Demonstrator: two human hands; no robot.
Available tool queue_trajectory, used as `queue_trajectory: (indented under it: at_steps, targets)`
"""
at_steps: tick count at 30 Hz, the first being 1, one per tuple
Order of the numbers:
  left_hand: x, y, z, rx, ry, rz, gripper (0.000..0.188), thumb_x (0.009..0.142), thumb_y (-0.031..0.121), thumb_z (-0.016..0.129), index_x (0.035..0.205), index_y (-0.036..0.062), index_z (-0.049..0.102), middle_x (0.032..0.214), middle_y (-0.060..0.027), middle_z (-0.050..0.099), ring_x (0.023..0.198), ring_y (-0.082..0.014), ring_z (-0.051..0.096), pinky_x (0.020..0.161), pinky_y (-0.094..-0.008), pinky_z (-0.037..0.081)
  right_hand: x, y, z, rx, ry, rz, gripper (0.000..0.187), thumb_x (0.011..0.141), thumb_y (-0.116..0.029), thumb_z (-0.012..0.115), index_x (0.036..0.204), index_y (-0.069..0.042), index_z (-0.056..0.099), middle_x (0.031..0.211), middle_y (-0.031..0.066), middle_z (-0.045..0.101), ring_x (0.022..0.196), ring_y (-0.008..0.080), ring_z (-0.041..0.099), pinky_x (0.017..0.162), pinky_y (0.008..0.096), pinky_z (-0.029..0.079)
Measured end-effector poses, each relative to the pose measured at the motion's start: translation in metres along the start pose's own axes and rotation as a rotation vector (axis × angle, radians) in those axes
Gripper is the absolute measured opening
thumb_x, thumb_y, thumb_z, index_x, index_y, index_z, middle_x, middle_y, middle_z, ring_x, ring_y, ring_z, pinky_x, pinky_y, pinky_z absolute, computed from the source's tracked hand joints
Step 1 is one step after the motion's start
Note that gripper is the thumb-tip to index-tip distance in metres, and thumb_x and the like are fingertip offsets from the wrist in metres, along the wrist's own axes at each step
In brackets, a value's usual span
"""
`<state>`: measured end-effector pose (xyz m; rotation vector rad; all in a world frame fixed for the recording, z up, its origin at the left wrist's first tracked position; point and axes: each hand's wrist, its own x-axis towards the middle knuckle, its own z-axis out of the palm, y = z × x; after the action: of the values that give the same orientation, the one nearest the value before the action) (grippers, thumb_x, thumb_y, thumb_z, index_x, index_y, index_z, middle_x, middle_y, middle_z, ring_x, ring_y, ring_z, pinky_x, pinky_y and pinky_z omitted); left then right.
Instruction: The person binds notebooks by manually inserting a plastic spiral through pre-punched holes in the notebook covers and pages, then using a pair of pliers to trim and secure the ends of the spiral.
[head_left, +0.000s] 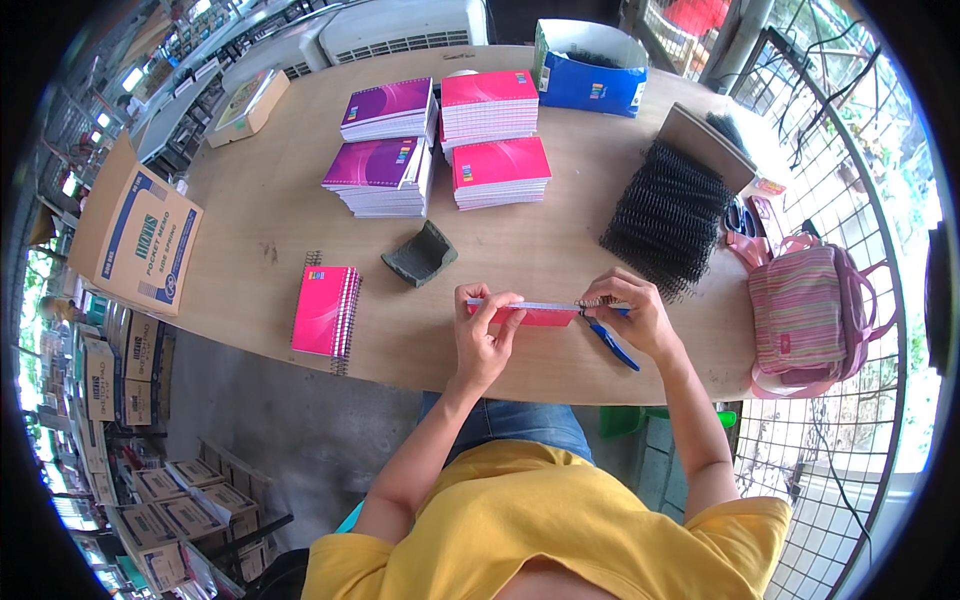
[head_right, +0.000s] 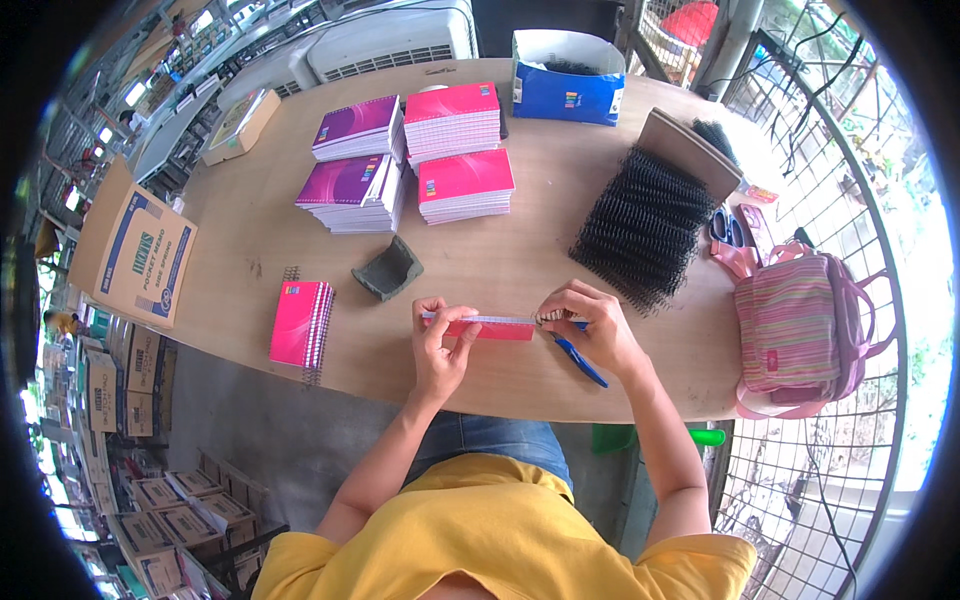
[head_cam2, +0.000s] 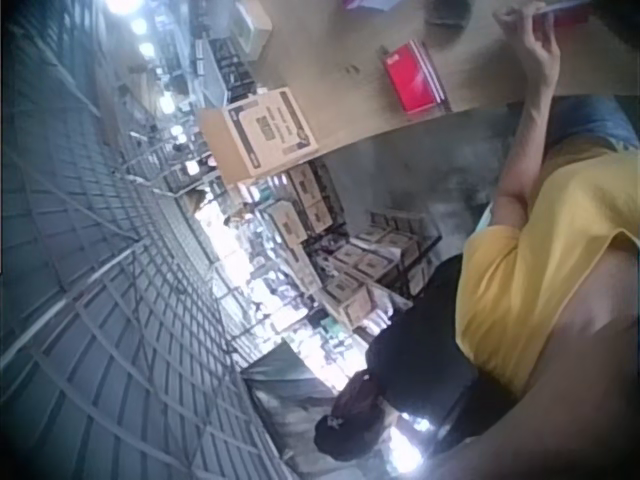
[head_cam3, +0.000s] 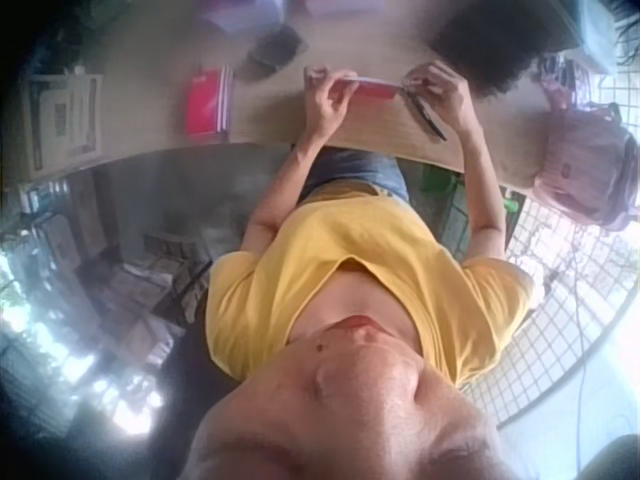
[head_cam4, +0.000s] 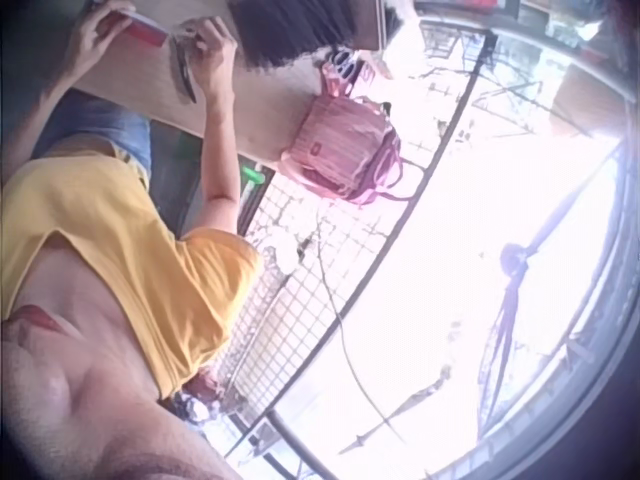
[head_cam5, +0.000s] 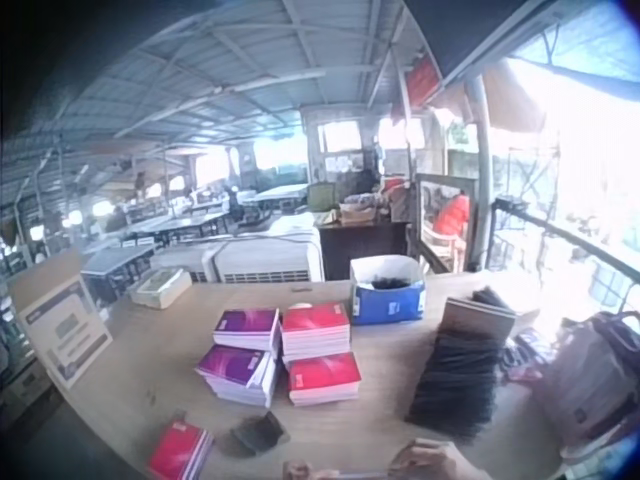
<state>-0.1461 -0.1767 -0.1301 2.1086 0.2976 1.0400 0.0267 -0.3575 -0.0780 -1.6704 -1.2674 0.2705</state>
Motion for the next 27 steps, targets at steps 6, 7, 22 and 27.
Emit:
queue_trajectory:
  at_steps: [6,7,22,27]
  targets:
    - [-0.001,0.002,0.0,0.024,0.021,-0.004,0.02,0.088,0.016,0.078,0.103,0.0069,0.069,0.101,-0.0083,0.058,0.097,-0.026,0.05,0.084,-0.0382,0.046,0.002,0.002,-0.001,0.028,-0.036,-0.048,0.019,0.079,0.005,0.074,0.096,-0.002,0.07,0.095,0.0101,0.07,0.081,0.0267,0.068,0.073,0.036,0.058]
    - [-0.002,0.002,0.001,0.038,0.031,0.004,0.02,0.088,0.017,0.078,0.104,0.007,0.068,0.101,-0.0084,0.057,0.096,-0.0259,0.05,0.084,-0.0381,0.046,0.002,0.001,-0.002,0.025,-0.05,-0.031,0.017,0.08,0.004,0.074,0.095,-0.002,0.07,0.094,0.0104,0.07,0.08,0.0274,0.068,0.072,0.0366,0.058]
    - [-0.006,0.005,-0.001,0.039,0.021,-0.013,0.021,0.087,0.012,0.078,0.104,0.0065,0.067,0.097,-0.0076,0.061,0.095,-0.0271,0.048,0.084,-0.0398,0.045,0.008,-0.018,0.001,-0.362,-0.133,-0.162,0.024,0.082,-0.009,0.071,0.106,-0.008,0.067,0.096,0.0102,0.066,0.08,0.0323,0.066,0.068,0.0413,0.053]
    - [-0.008,0.001,-0.001,0.065,0.032,0.012,0.022,0.085,0.011,0.079,0.104,0.0076,0.07,0.098,-0.0088,0.057,0.094,-0.027,0.05,0.079,-0.039,0.048,0.01,-0.025,0.009,-0.467,-0.101,-0.188,0.024,0.079,-0.009,0.074,0.102,-0.009,0.068,0.096,0.007,0.066,0.089,0.0293,0.063,0.071,0.0408,0.053]
